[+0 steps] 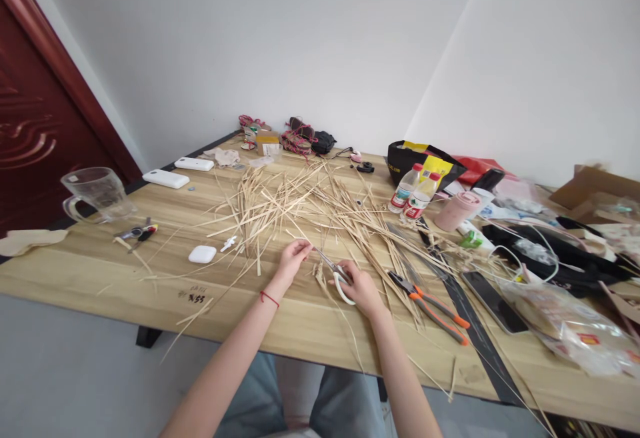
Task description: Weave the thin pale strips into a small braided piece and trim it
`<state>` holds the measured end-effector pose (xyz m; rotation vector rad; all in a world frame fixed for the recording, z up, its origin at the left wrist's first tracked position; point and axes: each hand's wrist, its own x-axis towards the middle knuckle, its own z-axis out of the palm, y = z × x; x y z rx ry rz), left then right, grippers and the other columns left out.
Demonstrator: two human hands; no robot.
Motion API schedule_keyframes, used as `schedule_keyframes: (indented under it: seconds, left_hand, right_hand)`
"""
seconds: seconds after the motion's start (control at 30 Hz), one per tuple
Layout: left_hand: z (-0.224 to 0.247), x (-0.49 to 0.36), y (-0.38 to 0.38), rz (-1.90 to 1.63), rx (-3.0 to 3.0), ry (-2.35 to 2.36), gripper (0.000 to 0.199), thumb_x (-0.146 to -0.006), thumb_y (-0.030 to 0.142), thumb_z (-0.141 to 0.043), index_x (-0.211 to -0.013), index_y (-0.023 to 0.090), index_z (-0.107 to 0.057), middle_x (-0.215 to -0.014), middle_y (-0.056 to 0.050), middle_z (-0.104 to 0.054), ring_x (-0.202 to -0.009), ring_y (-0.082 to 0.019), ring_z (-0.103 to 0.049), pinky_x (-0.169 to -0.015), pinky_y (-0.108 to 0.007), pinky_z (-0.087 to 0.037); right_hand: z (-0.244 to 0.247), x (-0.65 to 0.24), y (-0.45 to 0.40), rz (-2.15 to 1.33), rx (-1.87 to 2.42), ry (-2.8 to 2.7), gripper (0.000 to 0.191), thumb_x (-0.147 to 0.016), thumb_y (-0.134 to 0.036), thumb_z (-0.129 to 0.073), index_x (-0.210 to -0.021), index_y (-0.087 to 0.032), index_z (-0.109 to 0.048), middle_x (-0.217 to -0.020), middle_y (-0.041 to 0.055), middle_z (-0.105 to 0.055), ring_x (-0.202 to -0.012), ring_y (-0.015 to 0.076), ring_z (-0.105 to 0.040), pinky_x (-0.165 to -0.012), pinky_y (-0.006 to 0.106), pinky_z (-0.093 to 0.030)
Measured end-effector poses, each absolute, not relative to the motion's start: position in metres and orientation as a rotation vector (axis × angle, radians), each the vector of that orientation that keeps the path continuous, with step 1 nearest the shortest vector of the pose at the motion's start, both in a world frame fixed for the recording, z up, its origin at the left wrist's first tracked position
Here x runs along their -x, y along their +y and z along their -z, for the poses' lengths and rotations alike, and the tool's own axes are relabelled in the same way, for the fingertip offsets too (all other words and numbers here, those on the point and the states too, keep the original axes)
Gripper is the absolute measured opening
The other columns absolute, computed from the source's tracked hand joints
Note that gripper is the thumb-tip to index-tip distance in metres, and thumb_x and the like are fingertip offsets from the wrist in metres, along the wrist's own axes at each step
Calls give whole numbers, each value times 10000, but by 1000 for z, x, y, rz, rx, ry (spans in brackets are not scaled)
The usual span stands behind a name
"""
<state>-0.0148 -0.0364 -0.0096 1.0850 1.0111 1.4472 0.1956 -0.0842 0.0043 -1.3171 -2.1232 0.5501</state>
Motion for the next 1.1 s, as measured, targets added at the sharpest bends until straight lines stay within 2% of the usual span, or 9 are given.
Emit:
schedule_keyframes:
  seconds: [1.1]
  left_hand:
    - [7, 16, -35, -1475, -983, 994, 304, -618, 379, -719, -787, 145, -622, -670, 2, -585, -528, -74, -442, -516, -211, -338]
  right_hand:
    - [-2, -195, -82, -554, 1315, -2126, 334, -766, -402, -567, -1025, -200, -510, -690, 0, -614, -570, 154, -552, -567, 231, -377]
